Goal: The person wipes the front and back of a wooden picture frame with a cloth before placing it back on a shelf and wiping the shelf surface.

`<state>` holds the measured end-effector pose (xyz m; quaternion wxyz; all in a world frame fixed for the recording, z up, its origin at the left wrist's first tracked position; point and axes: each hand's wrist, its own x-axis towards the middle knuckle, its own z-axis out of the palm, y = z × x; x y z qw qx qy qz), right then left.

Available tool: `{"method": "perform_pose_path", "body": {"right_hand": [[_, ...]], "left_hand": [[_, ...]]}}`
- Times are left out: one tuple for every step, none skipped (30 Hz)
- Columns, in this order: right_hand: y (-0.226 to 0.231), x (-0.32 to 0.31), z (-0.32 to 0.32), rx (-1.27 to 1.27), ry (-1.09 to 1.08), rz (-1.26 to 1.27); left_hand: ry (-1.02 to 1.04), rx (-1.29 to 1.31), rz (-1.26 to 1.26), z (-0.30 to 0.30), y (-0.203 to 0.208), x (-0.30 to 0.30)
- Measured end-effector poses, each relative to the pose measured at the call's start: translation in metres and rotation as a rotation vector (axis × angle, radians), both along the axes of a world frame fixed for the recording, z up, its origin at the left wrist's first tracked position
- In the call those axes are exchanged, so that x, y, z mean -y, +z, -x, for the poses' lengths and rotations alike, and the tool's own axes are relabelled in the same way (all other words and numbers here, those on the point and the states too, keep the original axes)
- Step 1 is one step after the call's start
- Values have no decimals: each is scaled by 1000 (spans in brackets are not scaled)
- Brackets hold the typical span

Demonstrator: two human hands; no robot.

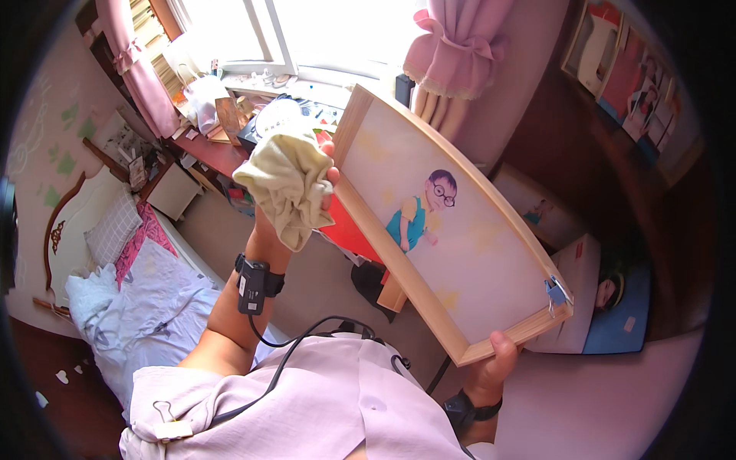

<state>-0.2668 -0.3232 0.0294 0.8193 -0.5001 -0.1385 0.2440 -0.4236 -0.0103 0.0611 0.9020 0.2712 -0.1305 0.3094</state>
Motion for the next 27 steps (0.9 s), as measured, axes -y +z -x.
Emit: {"method": "perform_pose_path", "body": {"right_hand": [[0, 0, 2, -5, -4, 4], [0, 0, 4, -29, -8, 2], [0, 1, 3, -48, -22, 1], [1, 0, 4, -47, -36, 5], [2, -3, 7, -24, -71, 2], [3, -5, 8, -3, -105, -1], [3, -5, 9, -3, -118, 1], [4, -4, 10, -7, -103, 8], [4, -5, 11, -12, -81, 11], [6, -7, 13, -14, -86, 11], [8, -9, 16, -24, -100, 20], [10, -10, 19, -31, -113, 27], [8, -8, 18, -29, -115, 26], [3, -5, 16, -35, -88, 34], [-1, -2, 15, -42, -67, 45], [0, -2, 15, -41, -75, 46], [1, -4, 16, -41, -87, 35], [3, -5, 17, -40, -98, 25], [4, -6, 18, -38, -103, 28], [4, -7, 19, -48, -107, 12], [5, -8, 20, -59, -111, -4], [5, -9, 21, -56, -115, 0], [5, -9, 21, -78, -127, -3], [6, -10, 22, -101, -133, -6], [9, -12, 25, -98, -131, -4], [12, -14, 28, -106, -116, -3], [15, -15, 29, -113, -99, -1]], "left_hand": [[-4, -5, 4, 1, -3, -2], [-44, -16, 12, 1, -6, -4], [-93, -23, 22, -3, -6, -4], [-108, -22, 26, -4, -5, -2], [-72, -77, 49, -4, -2, 0], [-36, -134, 72, -4, 3, 3], [1, -191, 93, -5, 4, 4], [-11, -192, 94, -8, 4, 5], [-28, -249, 90, -7, 4, 6], [-45, -305, 85, -7, 4, 7], [-62, -362, 80, -8, 4, 6], [-6, -450, 66, -11, -2, 0], [-8, -448, 65, -11, -8, -4], [81, -422, 51, -11, -13, -7], [164, -397, 37, -13, -13, -7], [182, -364, -96, -11, -8, -10], [93, -259, 68, -7, -6, -11], [34, -248, 57, -6, -4, -13], [-25, -235, 46, -8, -1, -14], [-30, -233, 49, -12, 3, -14], [116, -347, 97, -18, 10, -12], [263, -460, 145, -24, 13, -12], [258, -458, 148, -31, 12, -15], [264, -375, 173, -35, 12, -18], [270, -292, 198, -40, 13, -20], [314, -294, 198, -44, 14, -19], [336, -254, 236, -53, 10, -25]]}}
